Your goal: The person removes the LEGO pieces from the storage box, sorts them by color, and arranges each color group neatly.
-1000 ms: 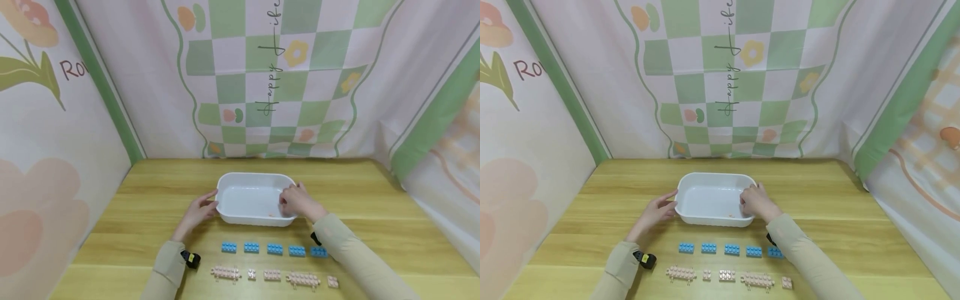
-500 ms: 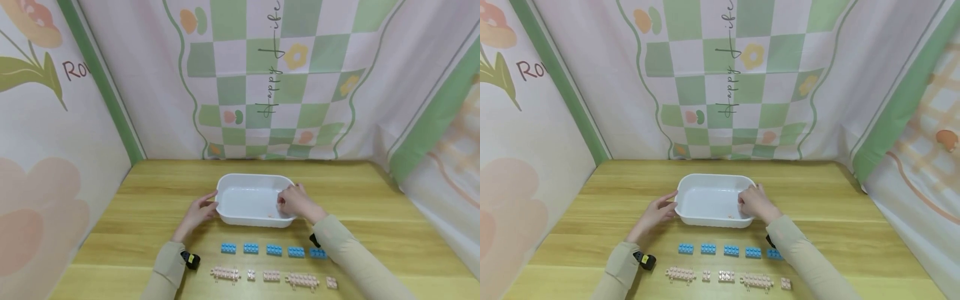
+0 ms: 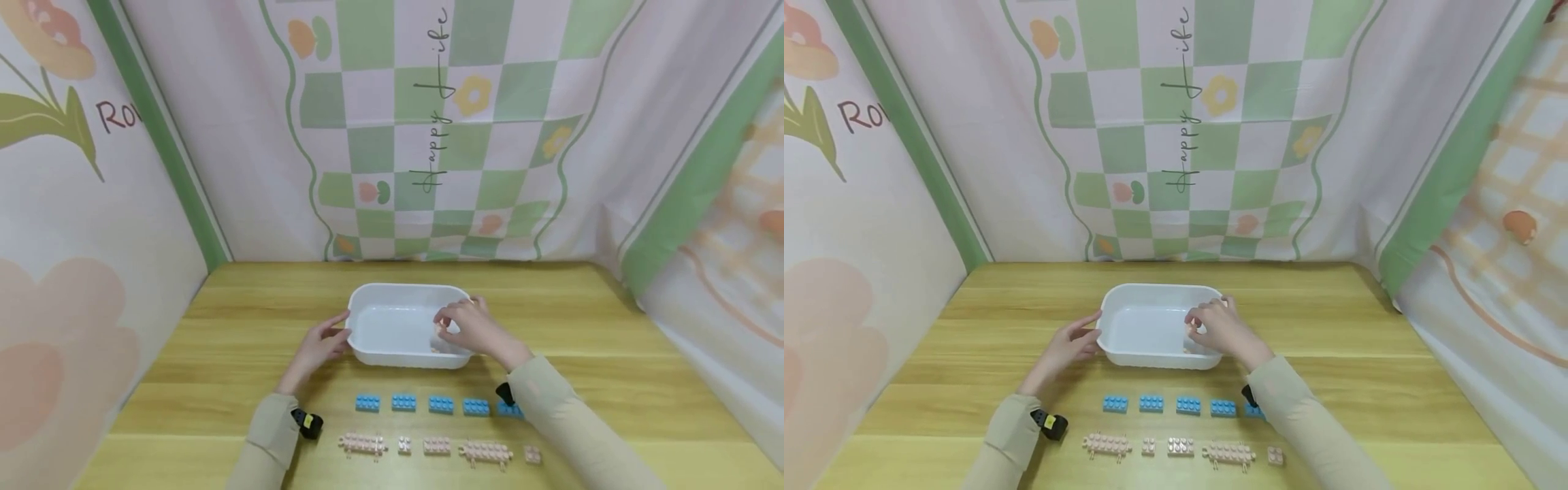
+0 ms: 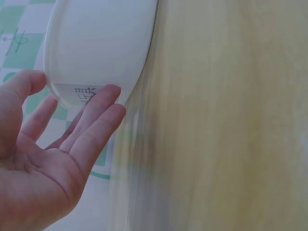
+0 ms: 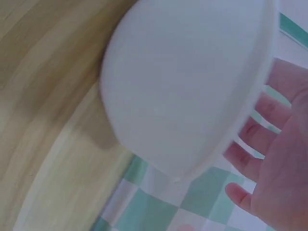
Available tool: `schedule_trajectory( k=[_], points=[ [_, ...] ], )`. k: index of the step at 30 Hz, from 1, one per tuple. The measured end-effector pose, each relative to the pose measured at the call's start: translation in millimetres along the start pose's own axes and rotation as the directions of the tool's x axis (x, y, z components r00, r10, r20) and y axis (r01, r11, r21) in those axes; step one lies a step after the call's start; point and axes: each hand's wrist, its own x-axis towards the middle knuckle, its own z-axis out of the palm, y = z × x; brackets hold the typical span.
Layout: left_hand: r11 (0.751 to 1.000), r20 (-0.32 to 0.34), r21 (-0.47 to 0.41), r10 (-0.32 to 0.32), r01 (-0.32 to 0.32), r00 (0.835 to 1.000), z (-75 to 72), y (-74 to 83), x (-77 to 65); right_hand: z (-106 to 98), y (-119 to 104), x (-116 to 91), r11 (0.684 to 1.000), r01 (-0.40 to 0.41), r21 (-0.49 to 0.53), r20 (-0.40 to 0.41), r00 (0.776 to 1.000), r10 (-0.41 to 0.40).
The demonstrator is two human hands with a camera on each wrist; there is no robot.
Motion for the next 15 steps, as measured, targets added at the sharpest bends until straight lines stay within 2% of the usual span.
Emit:
schedule_trajectory(
  k=[7,15],
  points=[
    [1.0,-0.001,0.014,-0.001,0.001,1.0,1.1,2.4,-0.9,-14,-10,-11,0.999,0.006,0.038,-0.071,0.997,-0.003],
    [0.999,0.009,0.018,0.03,-0.03,1.0,1.2,2.1,-1.2,-34,-21,-34,0.998,0.025,0.062,-0.128,0.992,-0.017]
  ],
)
